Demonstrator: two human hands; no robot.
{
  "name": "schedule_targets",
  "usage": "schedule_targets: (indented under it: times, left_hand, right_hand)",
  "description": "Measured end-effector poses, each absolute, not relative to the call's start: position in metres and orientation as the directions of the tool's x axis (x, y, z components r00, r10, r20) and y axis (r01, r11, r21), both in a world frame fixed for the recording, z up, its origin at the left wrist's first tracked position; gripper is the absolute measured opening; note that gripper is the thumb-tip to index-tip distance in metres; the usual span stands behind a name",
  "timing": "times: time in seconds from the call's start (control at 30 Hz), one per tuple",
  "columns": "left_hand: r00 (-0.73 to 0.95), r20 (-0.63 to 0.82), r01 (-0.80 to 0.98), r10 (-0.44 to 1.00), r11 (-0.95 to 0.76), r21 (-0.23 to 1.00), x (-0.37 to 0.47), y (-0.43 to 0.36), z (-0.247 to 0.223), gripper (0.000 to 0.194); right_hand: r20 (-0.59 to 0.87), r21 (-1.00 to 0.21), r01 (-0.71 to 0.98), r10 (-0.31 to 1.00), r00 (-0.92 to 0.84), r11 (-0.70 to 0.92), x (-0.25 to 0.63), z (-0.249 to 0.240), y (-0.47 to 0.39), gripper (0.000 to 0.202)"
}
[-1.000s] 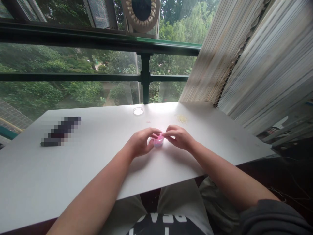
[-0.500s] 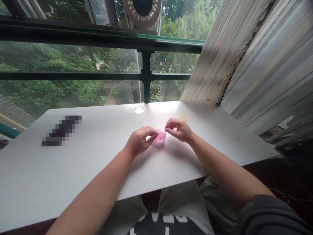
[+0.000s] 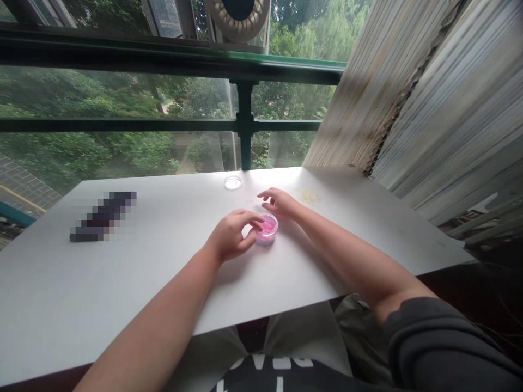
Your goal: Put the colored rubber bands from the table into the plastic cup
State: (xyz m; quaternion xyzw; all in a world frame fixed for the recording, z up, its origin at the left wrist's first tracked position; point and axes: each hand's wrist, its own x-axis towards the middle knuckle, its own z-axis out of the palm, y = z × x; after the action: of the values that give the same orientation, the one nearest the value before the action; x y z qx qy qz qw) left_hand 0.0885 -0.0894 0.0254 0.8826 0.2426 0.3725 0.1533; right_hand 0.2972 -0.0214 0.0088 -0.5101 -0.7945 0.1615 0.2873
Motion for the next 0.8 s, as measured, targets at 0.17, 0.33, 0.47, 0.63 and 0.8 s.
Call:
schedule_targets:
  times: [0.17, 0.33, 0.47, 0.63, 0.8]
  left_hand:
    - [0.653, 0.510, 0.330, 0.560, -0.817, 0.473, 0.086, -0.090, 0.030, 0.041]
    - [0.582, 0.537, 0.353, 0.611, -0.785, 0.510, 0.082, -0.085, 0.027, 0.044]
    - [0.453, 0.543, 0.466, 0.707, -0.708, 0.531, 0.074, -0.074, 0.022, 0.043]
    - [0.378, 0.471, 0.538, 0.797, -0.603, 0.589, 0.067, -0.064, 0.018, 0.037]
    - [0.355, 0.445, 0.622, 0.822, -0.563, 0.544, 0.063, -0.059, 0.013, 0.030]
  right_hand:
    - [0.246, -0.413, 0.797, 0.897, -0.368, 0.441, 0.271, 0.001, 0.004, 0.033]
    - [0.245, -0.401, 0.799, 0.893, -0.378, 0.449, 0.259, -0.003, 0.008, 0.017]
    - [0.290, -0.393, 0.801, 0.888, -0.358, 0.452, 0.258, -0.007, 0.006, 0.013]
    - [0.317, -0.368, 0.815, 0.885, -0.341, 0.447, 0.260, -0.010, 0.004, 0.011]
    - [0.330, -0.366, 0.817, 0.883, -0.335, 0.446, 0.263, -0.012, 0.002, 0.009]
